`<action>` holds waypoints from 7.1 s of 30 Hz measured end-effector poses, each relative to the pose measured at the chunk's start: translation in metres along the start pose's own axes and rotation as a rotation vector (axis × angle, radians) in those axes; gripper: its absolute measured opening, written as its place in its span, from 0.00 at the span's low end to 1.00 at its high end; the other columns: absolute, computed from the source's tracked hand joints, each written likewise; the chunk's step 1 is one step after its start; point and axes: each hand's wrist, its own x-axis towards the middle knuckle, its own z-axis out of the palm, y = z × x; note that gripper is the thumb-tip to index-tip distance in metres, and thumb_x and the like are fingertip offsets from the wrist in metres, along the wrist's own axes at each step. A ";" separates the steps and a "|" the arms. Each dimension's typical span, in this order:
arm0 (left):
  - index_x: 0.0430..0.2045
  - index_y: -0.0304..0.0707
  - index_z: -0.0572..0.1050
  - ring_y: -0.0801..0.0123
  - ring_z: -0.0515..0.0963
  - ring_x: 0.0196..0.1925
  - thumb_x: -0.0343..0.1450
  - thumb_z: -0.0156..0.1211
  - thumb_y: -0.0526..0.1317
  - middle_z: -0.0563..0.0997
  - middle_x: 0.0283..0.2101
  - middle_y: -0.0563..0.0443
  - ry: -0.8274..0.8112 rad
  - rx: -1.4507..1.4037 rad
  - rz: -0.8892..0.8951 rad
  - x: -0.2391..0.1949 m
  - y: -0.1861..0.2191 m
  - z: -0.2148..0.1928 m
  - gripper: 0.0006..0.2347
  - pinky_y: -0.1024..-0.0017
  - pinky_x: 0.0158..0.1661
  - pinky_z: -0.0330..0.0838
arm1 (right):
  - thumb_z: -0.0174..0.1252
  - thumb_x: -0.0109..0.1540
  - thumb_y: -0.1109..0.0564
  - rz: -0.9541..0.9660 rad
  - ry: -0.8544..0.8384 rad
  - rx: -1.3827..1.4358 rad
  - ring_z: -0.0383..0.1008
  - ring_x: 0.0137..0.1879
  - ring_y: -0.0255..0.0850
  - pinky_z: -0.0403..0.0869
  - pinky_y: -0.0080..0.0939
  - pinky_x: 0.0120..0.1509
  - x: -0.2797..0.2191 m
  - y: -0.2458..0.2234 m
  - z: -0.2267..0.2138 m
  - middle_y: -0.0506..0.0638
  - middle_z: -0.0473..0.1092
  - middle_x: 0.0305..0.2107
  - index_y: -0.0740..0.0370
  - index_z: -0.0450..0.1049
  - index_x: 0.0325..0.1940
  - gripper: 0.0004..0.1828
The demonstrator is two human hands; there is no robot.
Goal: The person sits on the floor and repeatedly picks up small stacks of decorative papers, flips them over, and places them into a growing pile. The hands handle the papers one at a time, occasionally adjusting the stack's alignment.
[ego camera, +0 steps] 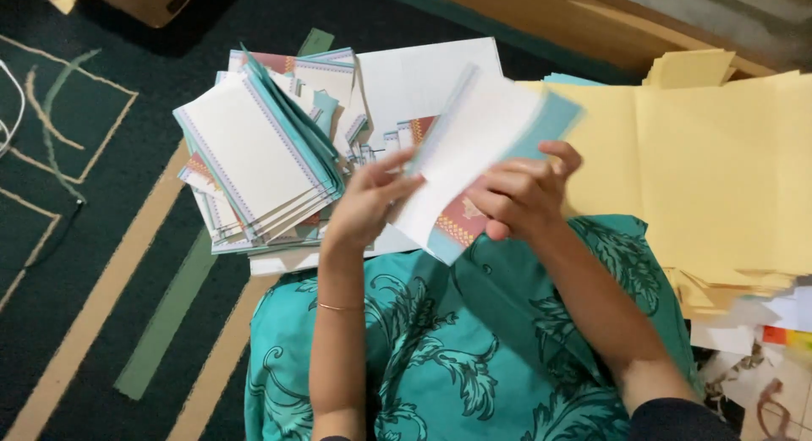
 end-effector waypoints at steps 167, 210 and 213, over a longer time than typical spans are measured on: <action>0.67 0.35 0.60 0.63 0.80 0.49 0.81 0.50 0.38 0.76 0.52 0.41 0.638 0.585 0.563 0.018 0.014 0.050 0.19 0.66 0.52 0.77 | 0.47 0.74 0.36 0.318 -0.721 -0.103 0.64 0.42 0.50 0.59 0.52 0.49 0.060 0.034 0.039 0.49 0.64 0.34 0.52 0.73 0.53 0.20; 0.54 0.28 0.78 0.64 0.82 0.33 0.77 0.64 0.33 0.86 0.44 0.37 0.747 1.164 0.561 -0.104 0.116 0.013 0.12 0.72 0.30 0.77 | 0.67 0.74 0.29 0.250 -0.520 0.149 0.35 0.89 0.50 0.44 0.86 0.87 0.025 -0.033 0.079 0.52 0.30 0.81 0.35 0.35 0.84 0.52; 0.51 0.30 0.79 0.71 0.83 0.40 0.72 0.67 0.30 0.85 0.41 0.45 0.523 1.023 0.545 -0.112 0.129 0.037 0.13 0.75 0.41 0.76 | 0.64 0.81 0.42 -0.049 -0.560 -0.009 0.34 0.82 0.52 0.31 0.91 0.72 0.049 -0.044 0.063 0.44 0.46 0.76 0.29 0.54 0.79 0.29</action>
